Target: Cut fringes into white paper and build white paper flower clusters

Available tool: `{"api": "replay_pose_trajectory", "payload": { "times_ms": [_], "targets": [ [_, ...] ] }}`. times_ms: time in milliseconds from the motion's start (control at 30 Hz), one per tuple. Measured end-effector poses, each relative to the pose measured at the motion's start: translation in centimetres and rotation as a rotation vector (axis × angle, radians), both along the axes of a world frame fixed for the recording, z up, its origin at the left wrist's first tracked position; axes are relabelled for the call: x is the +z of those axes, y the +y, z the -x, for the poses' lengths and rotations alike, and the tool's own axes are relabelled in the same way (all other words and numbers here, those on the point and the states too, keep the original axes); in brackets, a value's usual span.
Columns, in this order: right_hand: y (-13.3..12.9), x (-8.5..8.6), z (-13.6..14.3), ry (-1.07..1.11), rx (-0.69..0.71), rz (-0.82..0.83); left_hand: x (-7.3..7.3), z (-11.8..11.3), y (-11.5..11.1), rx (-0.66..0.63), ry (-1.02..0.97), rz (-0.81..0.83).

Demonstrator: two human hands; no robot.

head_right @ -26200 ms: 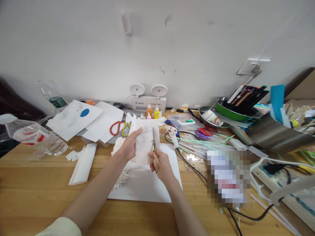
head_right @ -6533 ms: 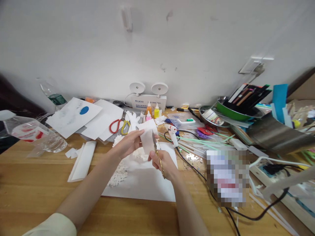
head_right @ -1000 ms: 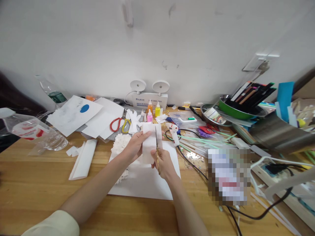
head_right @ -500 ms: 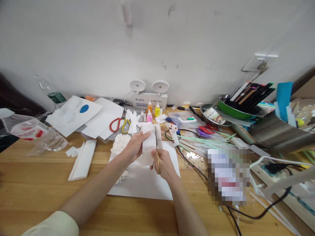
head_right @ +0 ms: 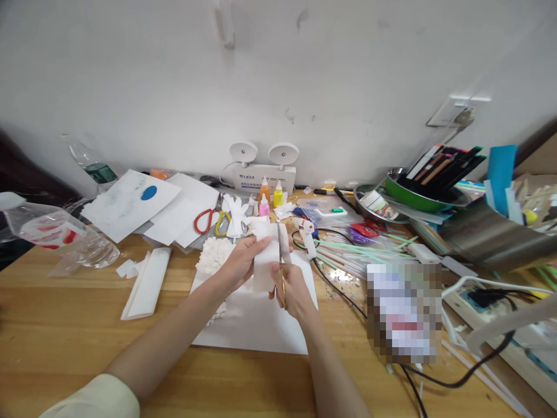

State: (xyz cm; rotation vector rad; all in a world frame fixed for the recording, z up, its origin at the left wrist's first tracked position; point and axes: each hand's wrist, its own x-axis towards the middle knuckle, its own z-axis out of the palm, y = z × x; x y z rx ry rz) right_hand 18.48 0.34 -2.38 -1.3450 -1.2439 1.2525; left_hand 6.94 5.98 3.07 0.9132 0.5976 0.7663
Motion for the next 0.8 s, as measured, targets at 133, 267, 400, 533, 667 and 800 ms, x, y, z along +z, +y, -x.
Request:
{"api": "replay_pose_trajectory", "payload": {
  "times_ms": [133, 267, 400, 533, 667, 800],
  "targets": [
    [-0.1, 0.2, -0.3, -0.035, 0.024, -0.021, -0.1, 0.1, 0.1, -0.003, 0.016, -0.044],
    [-0.1, 0.3, -0.5, -0.069, 0.039, -0.042, -0.3, 0.3, 0.0, -0.041, 0.066, -0.081],
    [-0.2, 0.7, -0.5, -0.084, 0.057, -0.042, -0.3, 0.5, 0.1, -0.036, 0.116, -0.137],
    [-0.1, 1.1, -0.4, -0.064, 0.069, -0.009, -0.4, 0.5, 0.5, 0.005, 0.12, -0.131],
    [0.0, 1.1, -0.3, -0.059, 0.043, 0.012, -0.6, 0.5, 0.7, 0.034, 0.121, -0.113],
    [0.1, 1.1, -0.3, -0.045, 0.023, 0.019, -0.6, 0.4, 0.7, 0.041, 0.124, -0.109]
  ]
}}
